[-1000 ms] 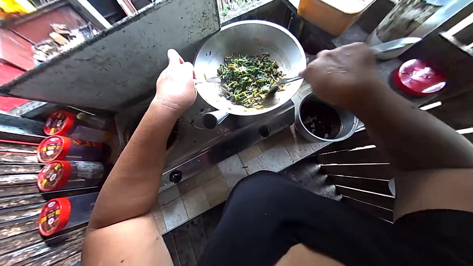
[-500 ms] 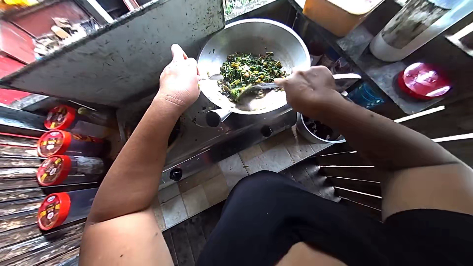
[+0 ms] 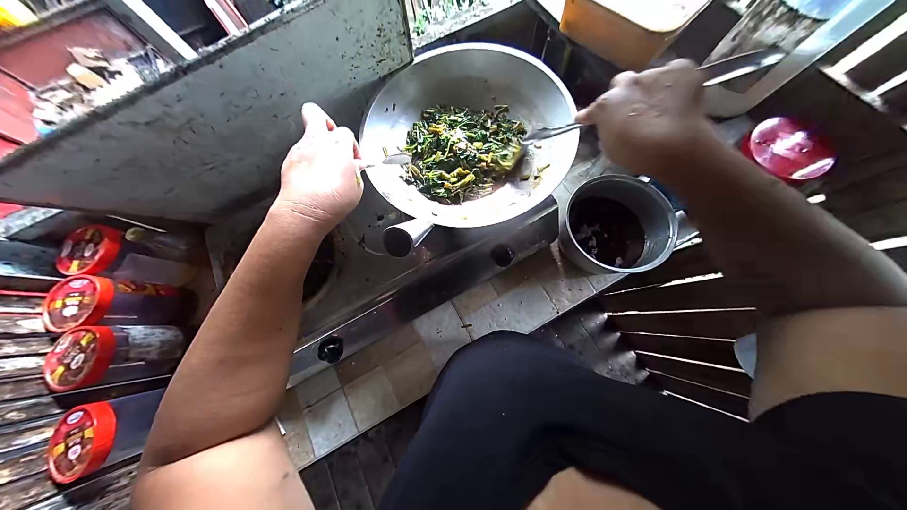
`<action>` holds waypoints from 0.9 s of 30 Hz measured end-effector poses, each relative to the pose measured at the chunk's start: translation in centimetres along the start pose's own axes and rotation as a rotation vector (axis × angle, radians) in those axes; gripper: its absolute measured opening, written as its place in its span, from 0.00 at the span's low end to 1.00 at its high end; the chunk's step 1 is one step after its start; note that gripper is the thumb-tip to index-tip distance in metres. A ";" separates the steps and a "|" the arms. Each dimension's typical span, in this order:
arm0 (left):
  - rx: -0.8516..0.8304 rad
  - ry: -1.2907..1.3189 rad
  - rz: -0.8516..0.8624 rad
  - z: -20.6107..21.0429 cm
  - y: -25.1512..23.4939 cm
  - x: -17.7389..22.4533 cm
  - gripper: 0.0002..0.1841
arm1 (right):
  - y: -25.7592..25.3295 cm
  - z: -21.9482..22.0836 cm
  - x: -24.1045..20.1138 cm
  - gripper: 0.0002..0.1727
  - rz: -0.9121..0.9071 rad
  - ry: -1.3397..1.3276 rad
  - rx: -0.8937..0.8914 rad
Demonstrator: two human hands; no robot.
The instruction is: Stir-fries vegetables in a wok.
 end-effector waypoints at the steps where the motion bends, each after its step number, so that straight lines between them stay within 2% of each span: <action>1: -0.003 -0.003 0.000 0.1 0.0 0.2 0.10 | -1.2 0.8 -0.2 0.17 -0.016 -0.013 -0.006; 3: -0.001 -0.001 -0.002 0.0 0.0 0.4 0.09 | -2.3 1.0 -0.1 0.26 -0.040 -0.023 0.018; 5: 0.005 0.005 -0.006 0.1 -0.1 0.4 0.09 | -1.8 -0.3 0.8 0.29 -0.074 -0.044 0.086; 9: 0.009 0.009 -0.004 0.3 -0.6 0.1 0.08 | 1.7 -2.9 2.8 0.17 -0.053 0.026 0.137; 12: 0.006 0.020 -0.007 0.5 -0.8 -0.1 0.08 | 2.5 -2.8 2.2 0.15 0.031 0.042 0.037; 14: -0.002 0.017 -0.012 0.6 -1.0 -0.1 0.08 | 0.9 -1.0 1.3 0.16 0.011 -0.009 -0.003; 17: -0.001 0.002 -0.007 0.8 -1.0 0.1 0.08 | -2.5 2.2 0.4 0.25 -0.053 -0.075 0.012; 22: -0.007 0.000 -0.019 0.7 -1.1 -0.2 0.09 | -3.4 0.8 -0.8 0.29 -0.022 -0.170 0.115; 27: -0.016 0.004 -0.030 0.6 -1.3 -0.1 0.09 | -4.4 2.2 -2.4 0.28 -0.039 -0.160 -0.017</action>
Point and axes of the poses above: each hand's wrist, its own y-axis away from the middle knuckle, its own z-axis out of the palm, x = y × z, the point moved 1 cm from there along -y, towards the middle knuckle, and after that the axes turned 9 degrees about -y, right-handed, at the moved point
